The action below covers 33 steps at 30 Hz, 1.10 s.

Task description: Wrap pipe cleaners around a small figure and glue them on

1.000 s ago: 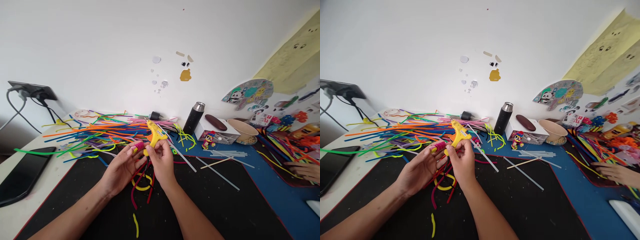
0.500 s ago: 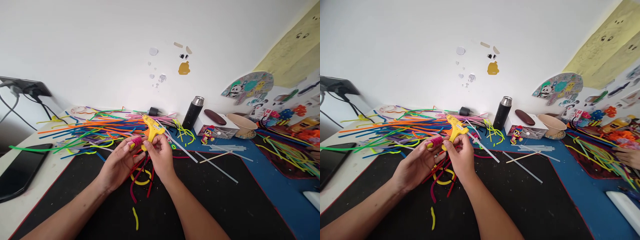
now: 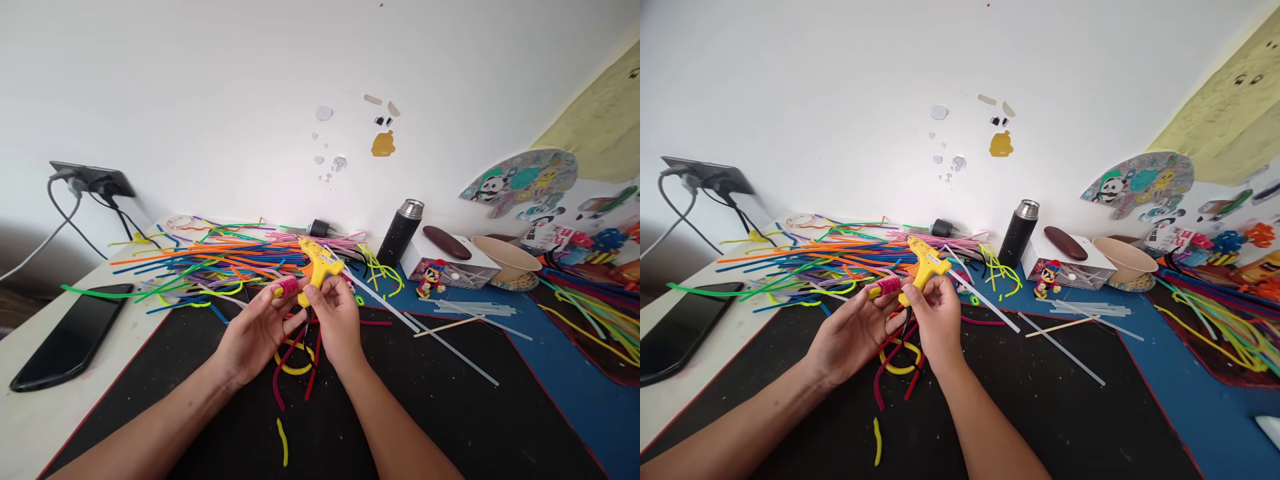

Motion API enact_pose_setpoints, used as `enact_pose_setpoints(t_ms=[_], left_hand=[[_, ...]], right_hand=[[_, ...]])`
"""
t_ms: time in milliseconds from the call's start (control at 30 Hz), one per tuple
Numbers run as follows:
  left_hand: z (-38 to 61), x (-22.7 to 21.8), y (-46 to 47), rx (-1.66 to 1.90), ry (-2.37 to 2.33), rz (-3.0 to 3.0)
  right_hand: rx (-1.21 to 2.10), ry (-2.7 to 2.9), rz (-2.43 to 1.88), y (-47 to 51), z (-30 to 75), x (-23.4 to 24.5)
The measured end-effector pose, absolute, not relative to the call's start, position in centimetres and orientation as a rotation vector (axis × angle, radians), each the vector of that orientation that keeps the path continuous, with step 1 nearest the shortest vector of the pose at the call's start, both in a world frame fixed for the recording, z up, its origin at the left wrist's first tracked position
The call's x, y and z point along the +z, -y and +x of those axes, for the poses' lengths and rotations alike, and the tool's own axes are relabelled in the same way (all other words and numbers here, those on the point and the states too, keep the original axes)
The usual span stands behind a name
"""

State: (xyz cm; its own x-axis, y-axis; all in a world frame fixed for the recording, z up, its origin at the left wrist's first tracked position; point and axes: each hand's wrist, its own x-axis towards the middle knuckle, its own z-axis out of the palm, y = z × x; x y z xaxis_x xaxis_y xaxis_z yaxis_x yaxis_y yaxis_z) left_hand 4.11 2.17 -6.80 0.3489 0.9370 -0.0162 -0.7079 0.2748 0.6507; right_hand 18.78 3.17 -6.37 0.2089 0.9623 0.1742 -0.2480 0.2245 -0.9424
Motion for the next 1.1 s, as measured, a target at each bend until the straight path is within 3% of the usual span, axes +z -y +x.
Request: enact_pose_setpoints(t_ms=[533,1100], left_hand=[[4.1,-6.7,-1.6,1.144,-0.366,0.626],[4.7,-7.0,-1.2,1.021,-0.390,0.807]], right_hand=[[1.438,0.888,-0.832,-3.1,19.2,-6.3],[1.379,0.661,-0.876,-3.8,20.7,-5.5]])
